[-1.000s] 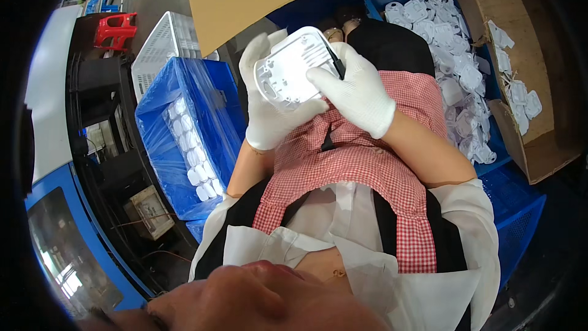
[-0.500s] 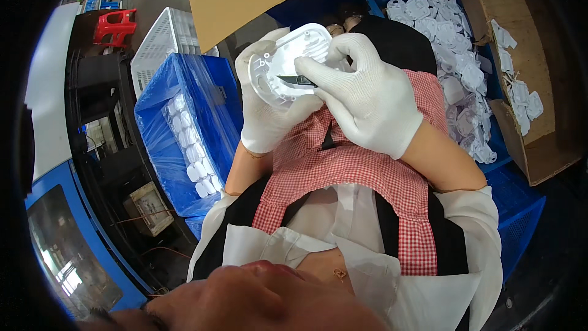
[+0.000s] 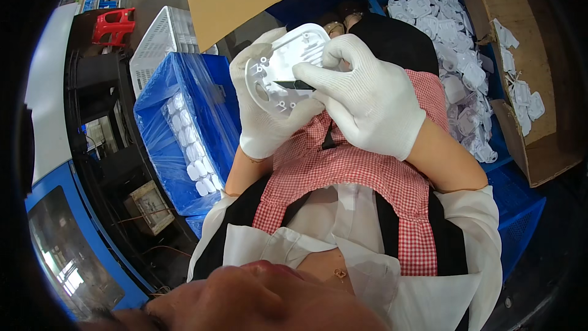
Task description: Inspect white plastic electronic housings using a precision tool and sort them into bins.
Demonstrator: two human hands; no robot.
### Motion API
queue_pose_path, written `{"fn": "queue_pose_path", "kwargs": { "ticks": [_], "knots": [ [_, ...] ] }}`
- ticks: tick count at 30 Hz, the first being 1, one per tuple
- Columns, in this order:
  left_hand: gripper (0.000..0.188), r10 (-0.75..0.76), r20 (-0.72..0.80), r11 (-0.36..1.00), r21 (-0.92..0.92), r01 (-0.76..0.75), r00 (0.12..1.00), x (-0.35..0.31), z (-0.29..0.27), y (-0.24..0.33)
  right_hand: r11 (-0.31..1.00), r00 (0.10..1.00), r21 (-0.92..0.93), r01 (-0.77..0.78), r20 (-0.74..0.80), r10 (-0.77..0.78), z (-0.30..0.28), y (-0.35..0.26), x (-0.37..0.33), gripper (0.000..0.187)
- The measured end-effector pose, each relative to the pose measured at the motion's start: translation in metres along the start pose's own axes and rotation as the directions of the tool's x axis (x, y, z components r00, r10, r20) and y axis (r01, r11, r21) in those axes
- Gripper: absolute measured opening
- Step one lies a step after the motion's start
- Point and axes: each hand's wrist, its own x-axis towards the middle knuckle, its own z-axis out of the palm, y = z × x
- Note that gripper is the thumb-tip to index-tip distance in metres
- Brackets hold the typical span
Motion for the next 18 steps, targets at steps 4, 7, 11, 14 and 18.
{"fn": "queue_pose_path", "kwargs": {
  "ticks": [4,7,11,14,18],
  "knots": [
    [0.091,-0.006,-0.044,0.995,-0.097,0.002,0.999,-0.006,0.004,-0.009,1.0,0.998,0.014,-0.009,0.06,0.008,-0.004,0.0,0.002,0.043],
    [0.09,-0.033,-0.142,0.997,-0.079,0.022,0.989,-0.009,0.008,-0.01,1.0,0.998,0.017,-0.014,0.056,0.013,-0.003,-0.002,0.003,0.042],
    [0.089,-0.021,-0.151,0.999,-0.041,0.015,0.988,-0.007,0.006,-0.012,1.0,1.0,-0.018,-0.025,0.007,0.025,0.001,-0.005,0.005,0.041],
    [0.087,0.0,-0.245,1.0,-0.01,-0.002,0.97,-0.013,0.013,-0.021,0.991,0.995,-0.105,-0.087,0.03,0.091,0.003,-0.008,0.007,0.041],
    [0.088,0.089,-0.031,0.994,0.071,-0.087,0.996,-0.002,-0.002,-0.008,0.997,0.997,-0.038,-0.073,0.005,0.073,0.003,-0.006,0.008,0.041]
  ]
}}
